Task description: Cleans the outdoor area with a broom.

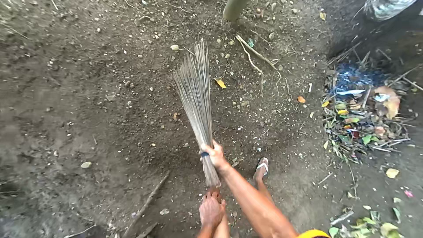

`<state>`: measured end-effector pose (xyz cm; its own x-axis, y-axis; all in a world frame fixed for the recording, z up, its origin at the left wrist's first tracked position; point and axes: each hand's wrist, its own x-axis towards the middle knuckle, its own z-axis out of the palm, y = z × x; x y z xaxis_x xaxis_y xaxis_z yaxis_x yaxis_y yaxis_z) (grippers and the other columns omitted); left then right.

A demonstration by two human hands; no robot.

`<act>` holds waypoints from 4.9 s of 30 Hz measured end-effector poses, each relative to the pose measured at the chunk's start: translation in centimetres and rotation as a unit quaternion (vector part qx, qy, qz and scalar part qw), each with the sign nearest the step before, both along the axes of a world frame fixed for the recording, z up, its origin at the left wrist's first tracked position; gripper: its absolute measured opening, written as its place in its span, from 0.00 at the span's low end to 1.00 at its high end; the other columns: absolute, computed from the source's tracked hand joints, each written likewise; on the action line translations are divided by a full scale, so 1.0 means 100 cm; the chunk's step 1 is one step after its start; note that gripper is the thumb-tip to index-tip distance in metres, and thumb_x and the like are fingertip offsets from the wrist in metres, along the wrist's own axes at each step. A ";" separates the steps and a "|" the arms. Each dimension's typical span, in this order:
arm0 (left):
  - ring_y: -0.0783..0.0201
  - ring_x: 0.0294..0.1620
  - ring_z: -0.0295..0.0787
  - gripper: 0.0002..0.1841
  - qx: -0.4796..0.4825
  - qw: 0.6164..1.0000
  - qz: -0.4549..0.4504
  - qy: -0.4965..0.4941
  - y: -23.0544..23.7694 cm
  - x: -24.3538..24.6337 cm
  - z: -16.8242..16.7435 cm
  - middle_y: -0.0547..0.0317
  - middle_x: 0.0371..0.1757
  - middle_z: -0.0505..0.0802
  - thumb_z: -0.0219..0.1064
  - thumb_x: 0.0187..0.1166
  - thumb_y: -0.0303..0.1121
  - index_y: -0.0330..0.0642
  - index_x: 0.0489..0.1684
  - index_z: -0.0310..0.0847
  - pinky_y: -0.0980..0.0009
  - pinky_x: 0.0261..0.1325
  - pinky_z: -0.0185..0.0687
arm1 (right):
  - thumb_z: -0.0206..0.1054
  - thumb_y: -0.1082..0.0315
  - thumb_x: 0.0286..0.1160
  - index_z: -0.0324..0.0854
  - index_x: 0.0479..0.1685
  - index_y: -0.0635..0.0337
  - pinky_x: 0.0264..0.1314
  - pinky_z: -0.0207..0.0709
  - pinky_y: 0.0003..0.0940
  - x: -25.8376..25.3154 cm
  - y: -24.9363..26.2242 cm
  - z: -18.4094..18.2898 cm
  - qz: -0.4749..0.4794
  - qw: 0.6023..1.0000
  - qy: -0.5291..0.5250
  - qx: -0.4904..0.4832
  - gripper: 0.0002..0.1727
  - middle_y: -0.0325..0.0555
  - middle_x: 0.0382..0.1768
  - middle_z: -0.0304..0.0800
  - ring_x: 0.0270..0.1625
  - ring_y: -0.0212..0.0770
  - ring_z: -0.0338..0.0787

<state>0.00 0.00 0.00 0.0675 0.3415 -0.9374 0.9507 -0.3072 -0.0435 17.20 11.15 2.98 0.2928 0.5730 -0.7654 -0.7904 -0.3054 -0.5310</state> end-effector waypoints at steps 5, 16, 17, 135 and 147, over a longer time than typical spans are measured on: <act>0.49 0.79 0.77 0.30 0.001 1.000 -0.013 0.018 0.002 0.003 -0.003 0.59 0.78 0.83 0.60 0.74 0.64 0.59 0.70 0.84 0.43 0.70 0.79 | 0.69 0.67 0.81 0.75 0.73 0.67 0.32 0.90 0.44 0.033 -0.090 -0.012 -0.101 0.976 -0.103 -0.161 0.24 0.57 0.38 0.91 0.29 0.47 0.92; 0.47 0.81 0.76 0.32 -0.012 0.999 -0.026 0.017 -0.013 0.016 -0.003 0.56 0.79 0.83 0.59 0.75 0.63 0.56 0.72 0.82 0.43 0.71 0.79 | 0.72 0.64 0.76 0.79 0.70 0.64 0.40 0.91 0.48 0.070 0.067 0.011 0.009 0.985 -0.169 0.036 0.25 0.55 0.39 0.92 0.35 0.47 0.93; 0.47 0.80 0.76 0.31 -0.008 1.000 -0.023 0.019 -0.016 0.013 -0.003 0.56 0.78 0.83 0.59 0.75 0.63 0.56 0.71 0.83 0.43 0.70 0.79 | 0.72 0.61 0.76 0.79 0.71 0.61 0.41 0.90 0.49 0.074 0.099 0.004 0.017 0.984 -0.171 0.035 0.25 0.55 0.40 0.92 0.36 0.48 0.93; 0.40 0.81 0.73 0.30 0.070 0.982 -0.119 0.130 -0.091 0.101 -0.018 0.49 0.79 0.81 0.66 0.74 0.61 0.53 0.68 0.86 0.36 0.71 0.76 | 0.72 0.45 0.75 0.76 0.83 0.46 0.73 0.77 0.61 0.269 -0.581 -0.037 0.422 0.848 -0.095 -0.307 0.36 0.55 0.62 0.92 0.66 0.54 0.90; 0.42 0.82 0.73 0.30 0.066 0.982 -0.108 0.139 -0.088 0.119 -0.020 0.51 0.80 0.81 0.65 0.74 0.62 0.56 0.69 0.85 0.36 0.70 0.77 | 0.74 0.52 0.75 0.85 0.69 0.55 0.66 0.82 0.54 0.206 -0.455 -0.045 0.385 0.914 -0.015 -0.125 0.26 0.52 0.53 0.93 0.55 0.47 0.92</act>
<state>11.93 -8.82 -2.00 -0.0999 0.4663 -0.8789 0.8095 -0.4755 -0.3443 37.82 -34.34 -1.53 -0.1011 0.4253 -0.8994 -0.2766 -0.8804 -0.3853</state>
